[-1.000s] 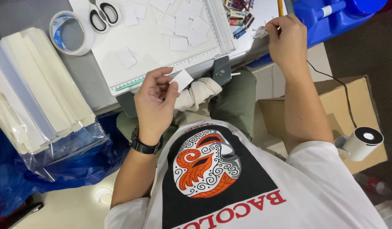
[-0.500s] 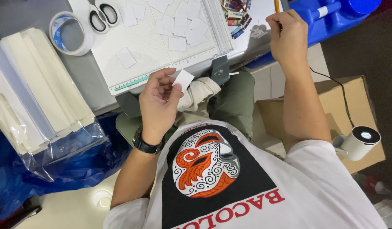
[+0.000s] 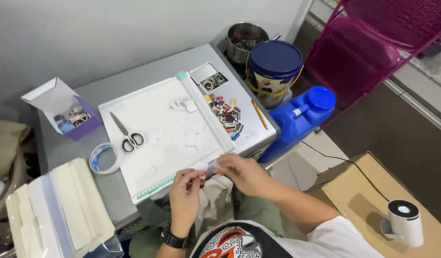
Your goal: The person sits on the floor and uses scissors to trim small white paper pieces, then folds and assembles them into small rectangular units. They handle multiple paper pieces one at a time, folding edges and stacking the finished units on the table.
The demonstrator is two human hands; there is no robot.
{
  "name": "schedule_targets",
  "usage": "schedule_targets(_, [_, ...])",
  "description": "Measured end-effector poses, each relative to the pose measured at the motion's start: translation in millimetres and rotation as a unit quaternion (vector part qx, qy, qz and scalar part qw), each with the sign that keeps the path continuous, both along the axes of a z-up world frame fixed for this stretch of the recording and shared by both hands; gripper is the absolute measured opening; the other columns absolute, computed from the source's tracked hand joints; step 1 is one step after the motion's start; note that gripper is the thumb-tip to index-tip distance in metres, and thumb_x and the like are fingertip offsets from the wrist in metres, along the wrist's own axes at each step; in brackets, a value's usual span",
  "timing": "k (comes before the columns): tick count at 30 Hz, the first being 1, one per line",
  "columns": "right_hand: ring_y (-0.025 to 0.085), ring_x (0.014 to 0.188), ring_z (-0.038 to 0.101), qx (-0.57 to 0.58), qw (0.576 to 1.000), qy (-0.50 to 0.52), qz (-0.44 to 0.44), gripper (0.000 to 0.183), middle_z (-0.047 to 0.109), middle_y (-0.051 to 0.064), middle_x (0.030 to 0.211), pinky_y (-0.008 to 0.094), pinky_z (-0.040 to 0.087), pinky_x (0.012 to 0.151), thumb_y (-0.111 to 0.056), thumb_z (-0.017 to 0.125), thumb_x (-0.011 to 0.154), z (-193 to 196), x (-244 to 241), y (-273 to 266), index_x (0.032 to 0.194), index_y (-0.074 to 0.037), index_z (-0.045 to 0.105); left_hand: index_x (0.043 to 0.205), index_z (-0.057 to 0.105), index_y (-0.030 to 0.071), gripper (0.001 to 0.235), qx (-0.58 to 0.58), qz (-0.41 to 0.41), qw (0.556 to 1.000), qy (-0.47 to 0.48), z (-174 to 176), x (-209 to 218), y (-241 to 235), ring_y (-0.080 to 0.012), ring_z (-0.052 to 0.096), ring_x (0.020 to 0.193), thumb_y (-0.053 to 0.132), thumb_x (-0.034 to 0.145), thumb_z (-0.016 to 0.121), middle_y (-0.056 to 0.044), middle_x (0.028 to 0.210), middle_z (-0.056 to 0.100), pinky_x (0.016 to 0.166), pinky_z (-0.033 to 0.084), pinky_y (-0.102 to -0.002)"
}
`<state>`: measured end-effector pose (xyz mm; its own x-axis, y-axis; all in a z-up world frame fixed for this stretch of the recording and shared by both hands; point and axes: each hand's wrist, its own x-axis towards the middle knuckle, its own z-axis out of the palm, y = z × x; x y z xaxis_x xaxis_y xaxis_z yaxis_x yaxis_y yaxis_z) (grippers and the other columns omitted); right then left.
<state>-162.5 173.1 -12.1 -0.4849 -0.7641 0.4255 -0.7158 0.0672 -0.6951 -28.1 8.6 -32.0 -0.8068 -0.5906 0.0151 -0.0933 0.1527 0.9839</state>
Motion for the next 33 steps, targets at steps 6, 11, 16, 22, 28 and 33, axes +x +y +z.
schedule_targets(6, [0.018, 0.072, 0.069, -0.006, 0.999, -0.021, 0.047, 0.011, 0.074, 0.005, 0.091, 0.029, 0.056, 0.066, -0.007, 0.063, 0.101, 6, 22, -13, 0.11, -0.007, 0.069, 0.107, 0.083, 0.011, 0.022, 0.022, -0.007, 0.999, -0.025, 10, 15, 8, -0.0172, 0.07, 0.105, 0.019, 0.094, 0.067, -0.005, 0.111, 0.062, 0.091, 0.06, -0.03])
schedule_targets(11, [0.026, 0.083, 0.067, -0.086, 0.988, 0.119, 0.051, 0.01, 0.068, 0.01, 0.096, 0.034, 0.057, 0.074, -0.002, 0.066, 0.1, 2, 28, -17, 0.11, -0.003, 0.065, 0.105, 0.083, 0.009, 0.028, 0.009, 0.018, 1.0, -0.015, -1, 22, 10, -0.0156, 0.071, 0.101, 0.03, 0.089, 0.074, -0.005, 0.114, 0.063, 0.088, 0.06, -0.029])
schedule_targets(16, [0.028, 0.085, 0.063, -0.118, 0.977, 0.168, 0.062, 0.009, 0.065, 0.013, 0.104, 0.036, 0.057, 0.077, -0.005, 0.061, 0.104, 5, 33, -15, 0.11, -0.002, 0.065, 0.103, 0.083, 0.007, 0.023, 0.001, 0.033, 0.999, 0.02, -5, 23, 11, -0.0169, 0.07, 0.106, 0.023, 0.089, 0.075, -0.007, 0.11, 0.065, 0.087, 0.061, -0.029])
schedule_targets(22, [0.029, 0.084, 0.065, -0.124, 0.976, 0.172, 0.048, 0.011, 0.066, 0.014, 0.101, 0.037, 0.059, 0.077, -0.005, 0.065, 0.101, 7, 35, -11, 0.111, 0.0, 0.067, 0.1, 0.083, 0.008, 0.019, -0.023, 0.035, 0.999, 0.022, -4, 21, 12, -0.016, 0.067, 0.109, 0.022, 0.089, 0.075, -0.007, 0.106, 0.066, 0.086, 0.059, -0.028])
schedule_targets(28, [0.028, 0.083, 0.064, -0.111, 0.976, 0.184, 0.029, 0.008, 0.064, 0.013, 0.097, 0.036, 0.058, 0.075, -0.003, 0.068, 0.099, 7, 34, -9, 0.106, 0.0, 0.067, 0.097, 0.082, 0.008, 0.019, -0.041, 0.026, 0.998, 0.026, 1, 20, 11, -0.0149, 0.068, 0.099, 0.024, 0.087, 0.078, -0.006, 0.103, 0.066, 0.082, 0.059, -0.027])
schedule_targets(33, [0.029, 0.084, 0.062, -0.105, 0.977, 0.179, 0.044, 0.009, 0.062, 0.015, 0.098, 0.037, 0.057, 0.076, -0.003, 0.067, 0.1, 7, 33, -7, 0.108, 0.001, 0.065, 0.096, 0.081, 0.009, 0.022, -0.022, -0.005, 0.999, -0.028, 8, 21, 9, -0.0148, 0.07, 0.094, 0.029, 0.089, 0.075, -0.004, 0.105, 0.068, 0.083, 0.059, -0.027])
